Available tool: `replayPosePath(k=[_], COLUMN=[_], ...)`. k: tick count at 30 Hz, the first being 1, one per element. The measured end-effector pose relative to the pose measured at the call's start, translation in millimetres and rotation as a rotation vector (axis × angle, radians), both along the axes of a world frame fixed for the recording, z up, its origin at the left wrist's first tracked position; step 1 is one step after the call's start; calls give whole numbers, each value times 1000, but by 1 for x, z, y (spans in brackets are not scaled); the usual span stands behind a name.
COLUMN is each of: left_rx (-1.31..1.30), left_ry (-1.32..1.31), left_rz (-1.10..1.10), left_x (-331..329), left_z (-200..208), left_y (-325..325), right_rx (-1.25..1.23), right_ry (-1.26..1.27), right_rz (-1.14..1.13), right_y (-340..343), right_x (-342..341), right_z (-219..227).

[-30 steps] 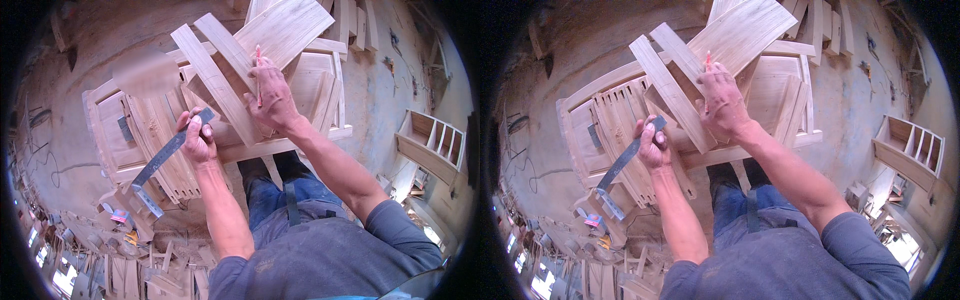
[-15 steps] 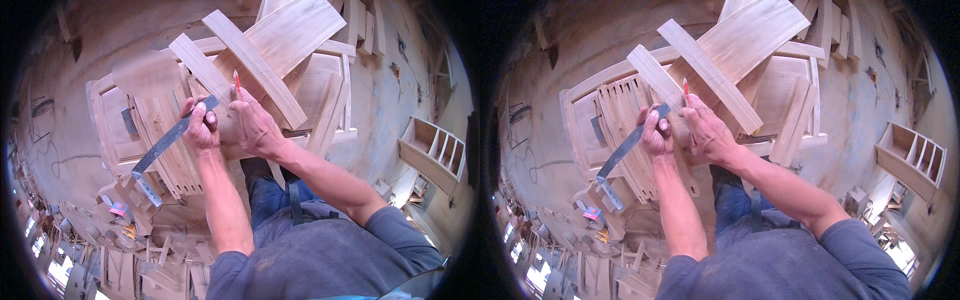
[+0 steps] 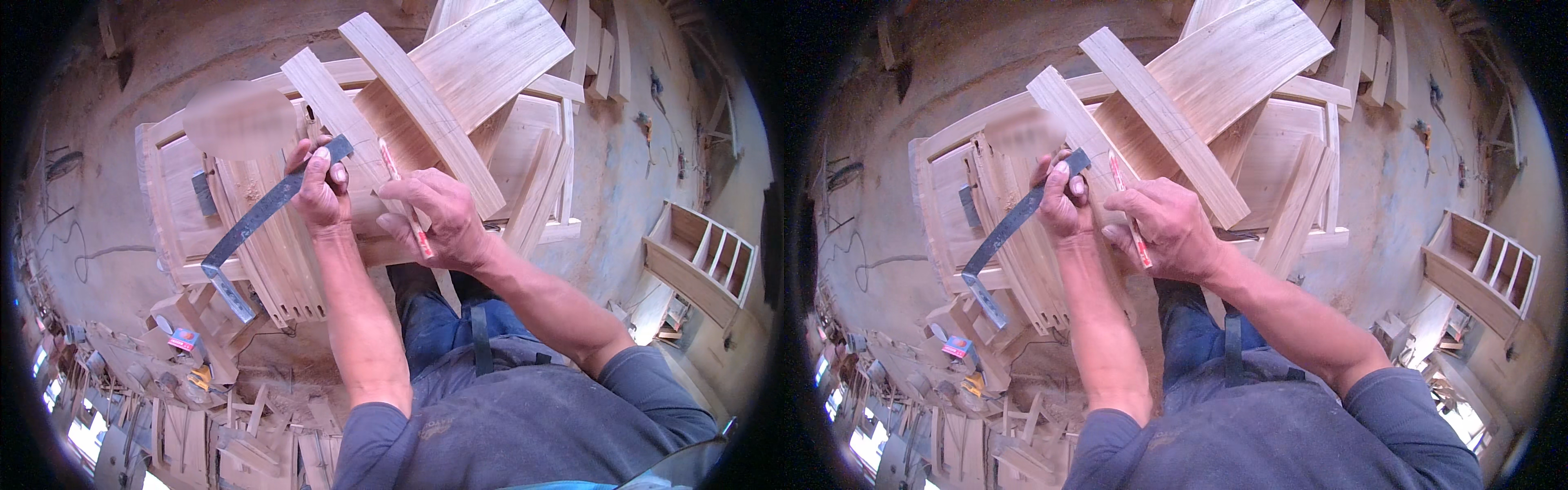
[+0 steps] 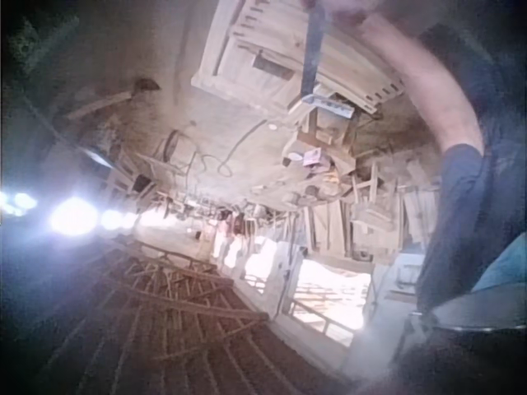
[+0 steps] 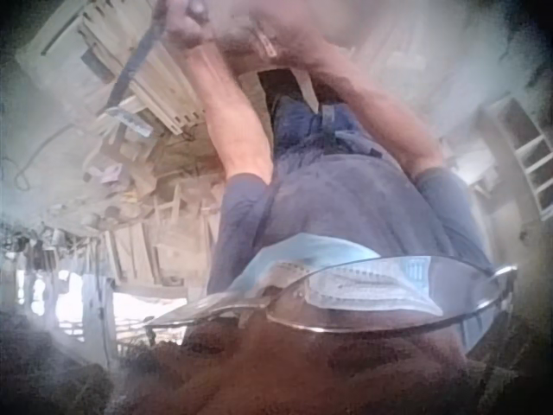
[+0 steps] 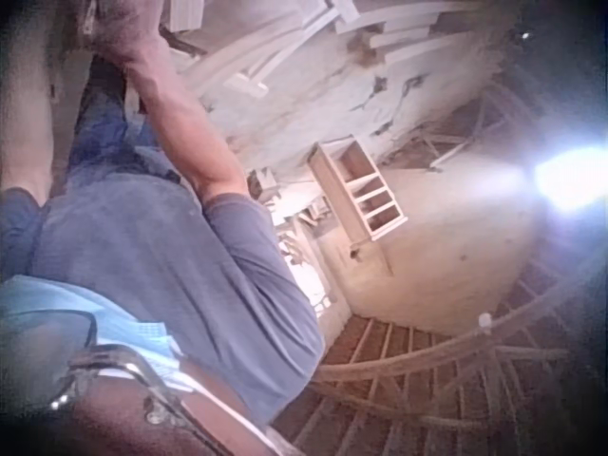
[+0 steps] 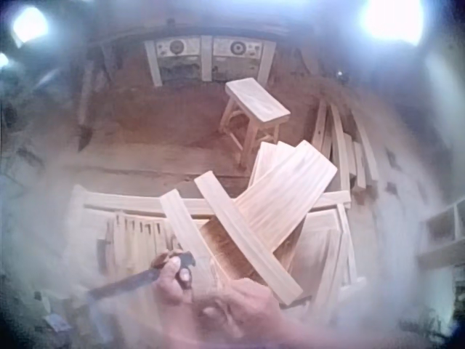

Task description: The person measures and marks multiple wooden planks using a metal square and a pencil. They repeatedly align the square, draw lines, and set the planks aside on a workbench.

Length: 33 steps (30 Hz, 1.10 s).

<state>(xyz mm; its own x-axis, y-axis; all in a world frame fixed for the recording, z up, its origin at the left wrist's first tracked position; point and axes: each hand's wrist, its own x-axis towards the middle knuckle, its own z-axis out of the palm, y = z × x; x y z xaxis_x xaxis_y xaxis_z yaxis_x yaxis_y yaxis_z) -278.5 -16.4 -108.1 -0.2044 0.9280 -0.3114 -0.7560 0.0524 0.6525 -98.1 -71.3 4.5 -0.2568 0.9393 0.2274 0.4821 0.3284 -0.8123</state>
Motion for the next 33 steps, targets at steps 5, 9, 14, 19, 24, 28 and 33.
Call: replayPosePath(k=[5,9,14,19,24,28,33], left_rx=[39,59,97,67,27,43,-20], left_ry=[8,21,36,26,23,10,-15], left_rz=[-8,0,-6,-37,-79,-99,-79], left_x=[0,0,3,0,-5,-8,3], left_z=[-2,-5,-2,-4,-3,-4,3], left_y=[1,3,5,9,12,11,-30], right_rx=[-87,-280,-296,-298,-291,-266,-256], right_ry=[47,133,128,146,117,95,-24], right_rz=[-9,-124,-90,-113,-144,-148,-124], right_y=[21,33,45,52,47,45,23], right_x=[2,-6,-9,-18,-22,-24,-16], right_z=[2,4,-2,-8,-7,-7,9])
